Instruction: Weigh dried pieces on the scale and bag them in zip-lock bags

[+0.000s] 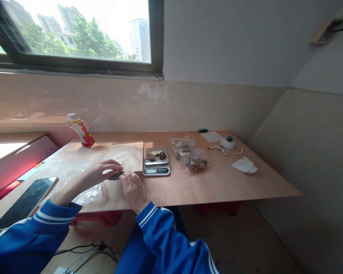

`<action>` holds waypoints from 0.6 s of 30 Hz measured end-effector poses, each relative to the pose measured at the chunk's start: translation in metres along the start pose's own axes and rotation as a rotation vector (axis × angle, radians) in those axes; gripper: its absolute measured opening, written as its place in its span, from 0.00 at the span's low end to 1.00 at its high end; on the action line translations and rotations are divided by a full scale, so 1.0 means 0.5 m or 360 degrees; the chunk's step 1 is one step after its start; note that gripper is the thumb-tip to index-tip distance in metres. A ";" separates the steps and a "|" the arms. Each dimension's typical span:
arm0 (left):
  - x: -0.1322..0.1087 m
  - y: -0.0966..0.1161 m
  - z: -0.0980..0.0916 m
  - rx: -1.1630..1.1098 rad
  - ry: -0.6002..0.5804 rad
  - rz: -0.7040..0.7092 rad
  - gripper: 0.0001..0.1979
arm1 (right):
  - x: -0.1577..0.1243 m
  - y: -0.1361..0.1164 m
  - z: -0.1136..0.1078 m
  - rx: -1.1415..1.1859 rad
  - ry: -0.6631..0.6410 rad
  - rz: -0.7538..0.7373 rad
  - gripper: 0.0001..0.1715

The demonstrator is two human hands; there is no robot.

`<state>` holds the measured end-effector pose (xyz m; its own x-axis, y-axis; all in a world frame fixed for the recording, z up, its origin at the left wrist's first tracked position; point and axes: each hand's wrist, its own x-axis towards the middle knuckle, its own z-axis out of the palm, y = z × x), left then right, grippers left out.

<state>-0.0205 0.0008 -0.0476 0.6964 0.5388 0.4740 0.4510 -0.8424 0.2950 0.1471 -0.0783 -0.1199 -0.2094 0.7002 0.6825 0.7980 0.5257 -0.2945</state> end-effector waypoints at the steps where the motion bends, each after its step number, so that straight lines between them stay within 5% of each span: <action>1: 0.000 -0.002 0.002 0.0038 0.0018 0.0013 0.15 | 0.000 0.003 0.003 0.0001 0.0007 0.0001 0.18; 8: -0.006 -0.005 -0.002 0.0343 0.0195 0.0060 0.16 | 0.036 0.001 0.006 0.0035 0.0028 -0.0054 0.20; 14: -0.015 0.017 0.019 0.0496 0.0412 0.0059 0.13 | 0.081 -0.016 0.024 -0.0016 -0.0444 0.0098 0.18; 18: -0.017 0.042 0.038 0.0560 0.0430 0.0079 0.12 | 0.098 -0.019 0.064 0.0166 -0.0392 0.0177 0.13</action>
<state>-0.0062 -0.0212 -0.0612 0.5723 0.4370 0.6939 0.6156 -0.7880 -0.0116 0.1112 -0.0338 -0.1051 -0.2649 0.8458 0.4630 0.7639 0.4771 -0.4345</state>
